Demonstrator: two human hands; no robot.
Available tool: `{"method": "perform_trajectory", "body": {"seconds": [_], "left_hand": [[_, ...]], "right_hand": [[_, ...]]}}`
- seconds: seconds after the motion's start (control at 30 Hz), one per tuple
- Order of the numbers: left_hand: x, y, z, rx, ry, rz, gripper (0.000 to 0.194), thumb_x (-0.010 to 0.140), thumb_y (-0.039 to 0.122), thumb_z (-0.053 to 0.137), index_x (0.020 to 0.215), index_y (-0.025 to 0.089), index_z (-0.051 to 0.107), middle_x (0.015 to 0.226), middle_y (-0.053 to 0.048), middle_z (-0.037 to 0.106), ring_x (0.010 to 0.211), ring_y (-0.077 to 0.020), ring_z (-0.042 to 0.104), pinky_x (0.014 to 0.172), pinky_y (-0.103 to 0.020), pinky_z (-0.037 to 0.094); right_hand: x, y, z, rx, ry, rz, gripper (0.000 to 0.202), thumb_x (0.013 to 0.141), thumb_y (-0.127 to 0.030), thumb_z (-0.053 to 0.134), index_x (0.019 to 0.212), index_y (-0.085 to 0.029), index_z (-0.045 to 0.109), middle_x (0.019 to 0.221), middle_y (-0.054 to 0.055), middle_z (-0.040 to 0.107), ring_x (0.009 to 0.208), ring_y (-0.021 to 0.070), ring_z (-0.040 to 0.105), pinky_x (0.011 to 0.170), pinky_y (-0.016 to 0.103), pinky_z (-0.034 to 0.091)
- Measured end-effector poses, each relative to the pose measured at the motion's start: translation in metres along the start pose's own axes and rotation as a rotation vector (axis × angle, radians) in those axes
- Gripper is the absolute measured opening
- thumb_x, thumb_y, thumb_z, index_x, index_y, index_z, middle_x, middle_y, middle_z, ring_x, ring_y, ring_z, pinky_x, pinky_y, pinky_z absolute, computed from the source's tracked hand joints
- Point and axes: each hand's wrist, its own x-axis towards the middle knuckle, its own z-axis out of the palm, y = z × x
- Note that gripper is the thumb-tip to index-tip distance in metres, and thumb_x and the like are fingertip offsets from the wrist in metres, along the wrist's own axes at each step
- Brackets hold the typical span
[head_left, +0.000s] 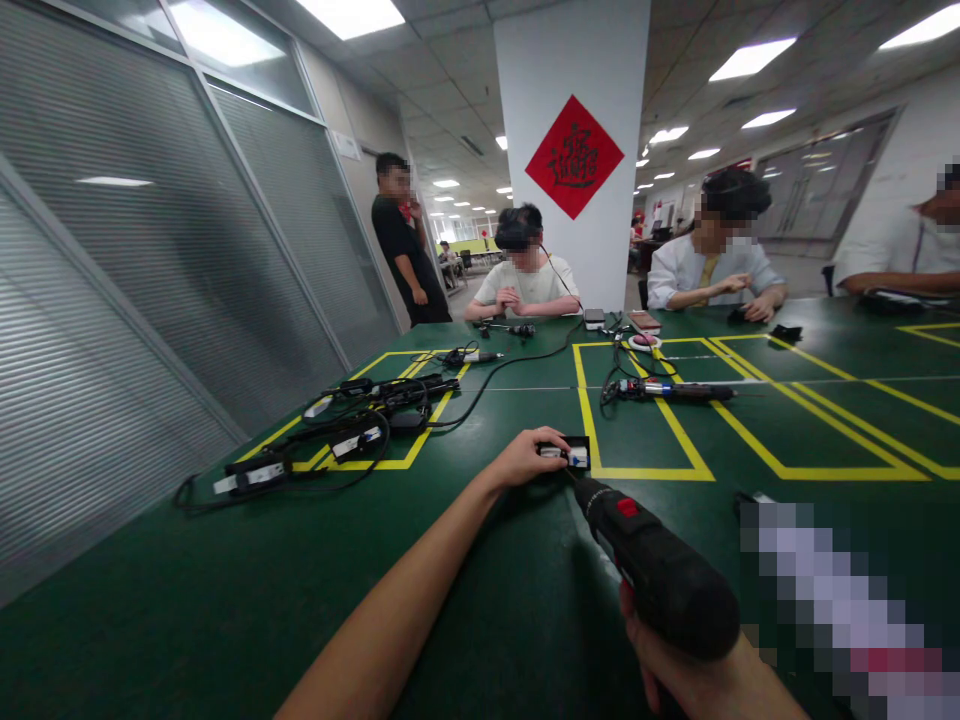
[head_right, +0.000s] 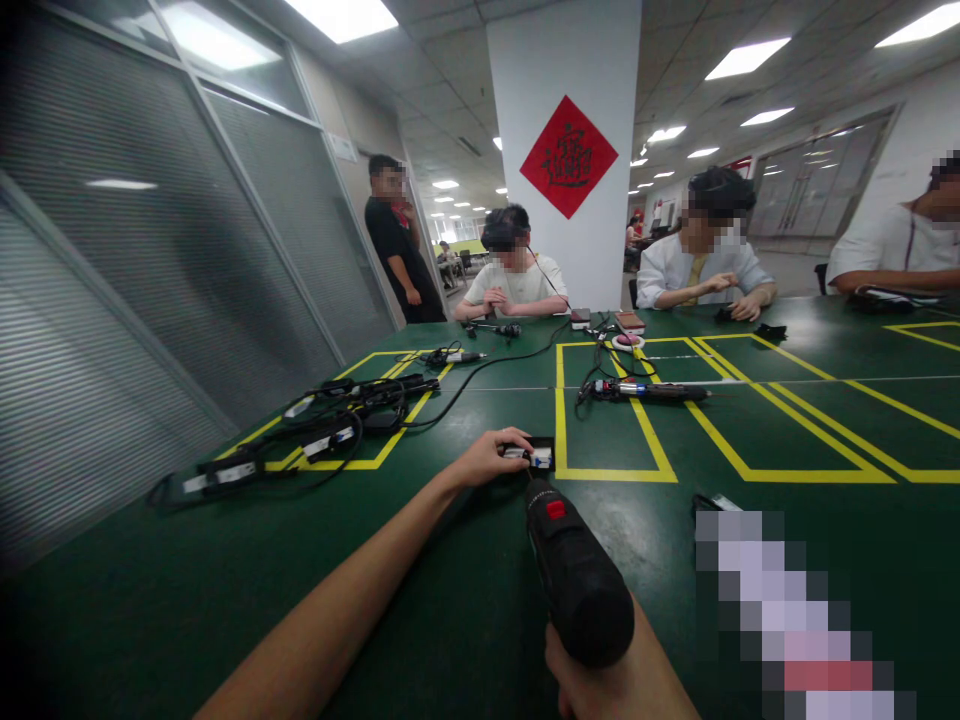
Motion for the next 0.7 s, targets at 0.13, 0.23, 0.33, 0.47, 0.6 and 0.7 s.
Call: {"method": "perform_trajectory", "body": {"seconds": [0.13, 0.23, 0.33, 0.47, 0.6, 0.7], "left_hand": [[0.000, -0.002, 0.000, -0.001, -0.008, 0.011, 0.025, 0.067, 0.022, 0.065, 0.091, 0.016, 0.066, 0.108, -0.007, 0.056, 0.098, -0.0170, 0.053, 0.089, -0.027, 0.038], [0.000, -0.002, -0.001, 0.005, -0.012, 0.018, 0.025, 0.067, 0.022, 0.065, 0.091, 0.016, 0.066, 0.108, -0.007, 0.056, 0.099, -0.0171, 0.053, 0.089, -0.027, 0.038], [0.000, -0.001, -0.001, 0.006, -0.013, 0.018, 0.025, 0.067, 0.022, 0.065, 0.091, 0.017, 0.066, 0.108, -0.006, 0.056, 0.099, -0.0173, 0.053, 0.088, -0.027, 0.038], [0.000, 0.000, -0.001, 0.008, -0.008, 0.003, 0.024, 0.067, 0.021, 0.065, 0.090, 0.017, 0.066, 0.108, -0.006, 0.056, 0.099, -0.0173, 0.053, 0.089, -0.028, 0.039], [0.000, 0.002, 0.000, 0.014, 0.000, -0.022, 0.024, 0.066, 0.019, 0.065, 0.090, 0.017, 0.066, 0.108, -0.007, 0.056, 0.099, -0.0178, 0.053, 0.090, -0.029, 0.038], [0.000, 0.003, 0.000, 0.014, -0.001, -0.021, 0.024, 0.066, 0.019, 0.065, 0.090, 0.017, 0.066, 0.109, -0.007, 0.056, 0.100, -0.0184, 0.053, 0.090, -0.029, 0.038]], "right_hand": [[-0.003, -0.005, -0.002, -0.023, 0.005, -0.033, 0.021, 0.070, -0.039, 0.052, 0.082, -0.022, 0.051, 0.044, -0.004, 0.052, 0.035, 0.0130, 0.052, 0.033, 0.022, 0.035], [-0.010, -0.013, -0.007, -0.063, -0.035, -0.118, 0.028, 0.073, -0.043, 0.047, 0.086, -0.019, 0.052, 0.045, -0.002, 0.054, 0.041, 0.0135, 0.053, 0.037, 0.023, 0.037], [-0.008, -0.009, -0.006, -0.061, -0.013, -0.089, 0.032, 0.072, -0.045, 0.046, 0.088, -0.017, 0.048, 0.046, 0.000, 0.055, 0.039, 0.0150, 0.054, 0.035, 0.024, 0.038], [-0.005, -0.005, -0.006, -0.048, -0.056, -0.117, 0.029, 0.074, -0.043, 0.045, 0.089, -0.018, 0.046, 0.049, -0.002, 0.054, 0.038, 0.0140, 0.053, 0.041, 0.026, 0.040], [-0.015, -0.025, -0.010, -0.077, -0.083, -0.090, 0.036, 0.074, -0.045, 0.044, 0.093, -0.015, 0.049, 0.046, -0.003, 0.050, 0.042, 0.0155, 0.052, 0.047, 0.029, 0.041], [-0.022, -0.035, -0.012, -0.107, -0.062, -0.074, 0.034, 0.074, -0.047, 0.044, 0.088, -0.016, 0.048, 0.047, -0.001, 0.052, 0.045, 0.0163, 0.053, 0.043, 0.027, 0.038]]}}
